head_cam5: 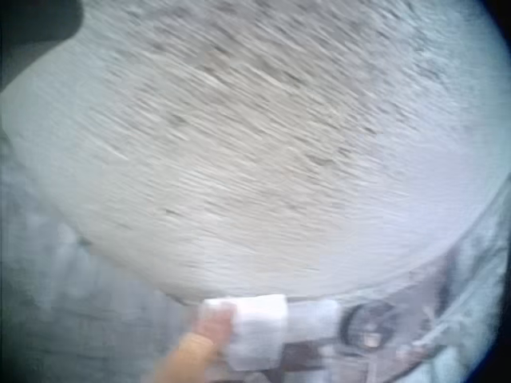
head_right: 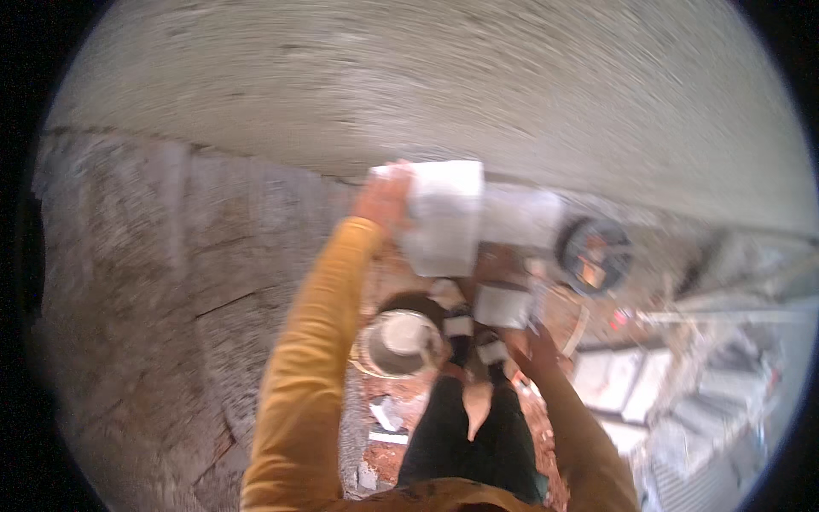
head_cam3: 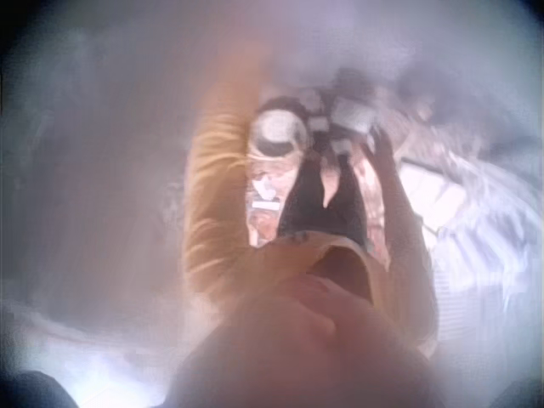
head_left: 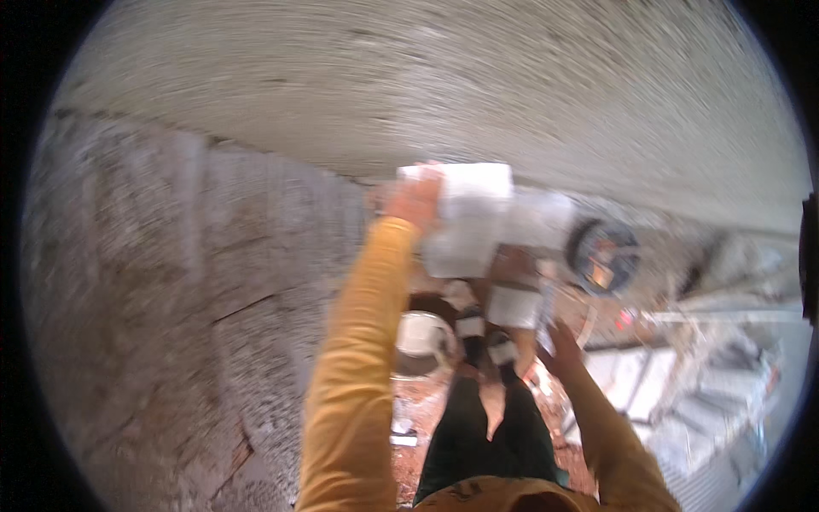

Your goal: The person applies mortar to a curved concrete wall using a trowel, then places and adjusts white blocks along the mortar line. They use a hammer to tap blocks into position and a measuring tape to check alignment.

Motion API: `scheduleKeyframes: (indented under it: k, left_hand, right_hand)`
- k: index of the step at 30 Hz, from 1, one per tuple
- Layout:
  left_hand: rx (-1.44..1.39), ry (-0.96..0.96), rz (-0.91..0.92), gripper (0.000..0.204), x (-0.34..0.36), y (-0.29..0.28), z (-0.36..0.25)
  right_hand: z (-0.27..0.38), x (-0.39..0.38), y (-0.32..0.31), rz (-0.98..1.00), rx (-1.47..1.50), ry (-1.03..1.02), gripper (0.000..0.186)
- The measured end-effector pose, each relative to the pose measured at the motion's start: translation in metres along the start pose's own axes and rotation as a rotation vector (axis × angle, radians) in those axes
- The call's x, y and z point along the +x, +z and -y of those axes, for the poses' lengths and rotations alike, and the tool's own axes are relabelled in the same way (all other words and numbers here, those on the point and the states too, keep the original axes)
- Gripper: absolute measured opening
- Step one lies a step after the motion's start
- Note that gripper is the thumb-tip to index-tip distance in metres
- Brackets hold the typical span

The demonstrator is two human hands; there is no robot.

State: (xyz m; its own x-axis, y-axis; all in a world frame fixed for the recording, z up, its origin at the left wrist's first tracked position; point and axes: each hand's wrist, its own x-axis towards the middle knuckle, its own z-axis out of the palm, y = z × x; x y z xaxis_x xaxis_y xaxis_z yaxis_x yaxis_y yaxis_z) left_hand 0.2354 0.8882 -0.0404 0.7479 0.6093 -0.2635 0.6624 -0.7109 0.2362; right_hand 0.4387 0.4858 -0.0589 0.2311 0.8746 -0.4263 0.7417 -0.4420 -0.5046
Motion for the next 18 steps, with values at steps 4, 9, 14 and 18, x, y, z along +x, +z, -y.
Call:
scheduleKeyframes:
  k: [4, 9, 14, 18]
  left_hand:
    - [0.197, -0.157, 0.023, 0.089, -0.035, 0.02, -0.002]
    - [-0.362, -0.531, 0.031, 0.075, -0.112, 0.074, -0.059]
    - [-0.754, -0.507, 0.32, 0.054, -0.283, 0.121, -0.157]
    - [-0.748, -1.012, 0.484, 0.071, -0.441, 0.169, -0.237]
  right_hand:
    - [-0.095, -0.128, 0.037, 0.405, -0.109, 0.353, 0.063]
    - [-0.177, -0.185, 0.031, 0.547, -0.092, 0.599, 0.058]
    - [-0.172, -0.128, 0.002, 0.335, -0.404, -0.295, 0.034]
    - [-0.12, -0.104, -0.034, 0.012, 0.41, 0.19, 0.039]
